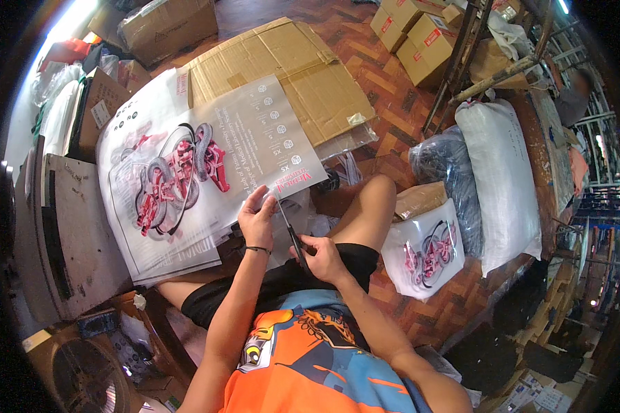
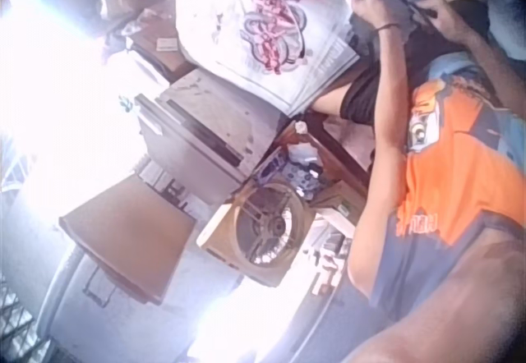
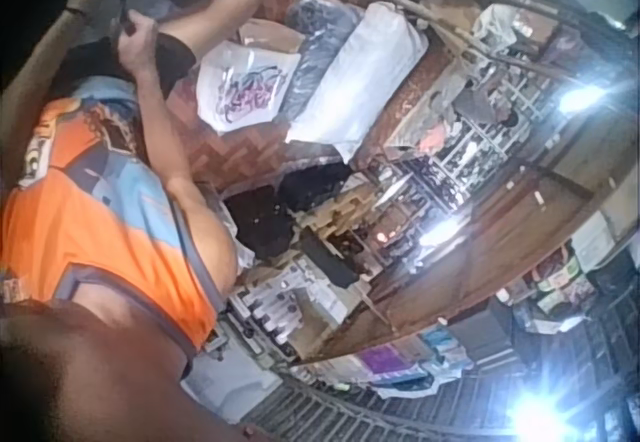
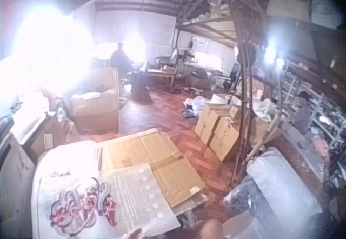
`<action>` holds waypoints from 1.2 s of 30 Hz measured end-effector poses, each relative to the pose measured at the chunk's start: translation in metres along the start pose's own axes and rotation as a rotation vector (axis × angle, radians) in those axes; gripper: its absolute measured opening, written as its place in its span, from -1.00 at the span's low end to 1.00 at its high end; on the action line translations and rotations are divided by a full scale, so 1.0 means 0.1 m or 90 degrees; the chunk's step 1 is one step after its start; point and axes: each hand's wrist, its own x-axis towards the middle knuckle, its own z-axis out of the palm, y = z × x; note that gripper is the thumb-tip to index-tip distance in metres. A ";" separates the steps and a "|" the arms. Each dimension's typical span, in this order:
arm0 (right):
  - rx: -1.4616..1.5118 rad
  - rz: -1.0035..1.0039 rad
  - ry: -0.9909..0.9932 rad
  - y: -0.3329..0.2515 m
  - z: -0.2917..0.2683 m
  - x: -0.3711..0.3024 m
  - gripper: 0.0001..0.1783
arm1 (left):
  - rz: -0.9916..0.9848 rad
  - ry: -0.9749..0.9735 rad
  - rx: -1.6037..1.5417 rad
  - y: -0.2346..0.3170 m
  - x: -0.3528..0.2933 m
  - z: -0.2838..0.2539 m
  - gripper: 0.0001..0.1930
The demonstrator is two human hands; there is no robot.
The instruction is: The person sits on the floor and uses scissors to cut open a stack of white plastic pouches labeled 'Medical Technology'. They repeatedly pick up a pouch, cut the top edge, and place it on a cardboard box, continuing this process for multiple units.
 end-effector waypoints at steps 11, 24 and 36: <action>-0.022 -0.010 0.005 0.00 0.01 0.01 -0.79 | -0.001 0.003 0.021 0.02 -0.02 0.01 -0.59; -0.031 -0.004 0.002 -0.04 -0.01 0.00 -0.80 | 0.017 0.004 0.077 0.09 -0.06 0.04 -0.59; 0.016 0.000 0.008 0.02 0.04 0.18 -0.85 | -0.007 0.027 0.089 0.10 -0.12 0.02 -0.52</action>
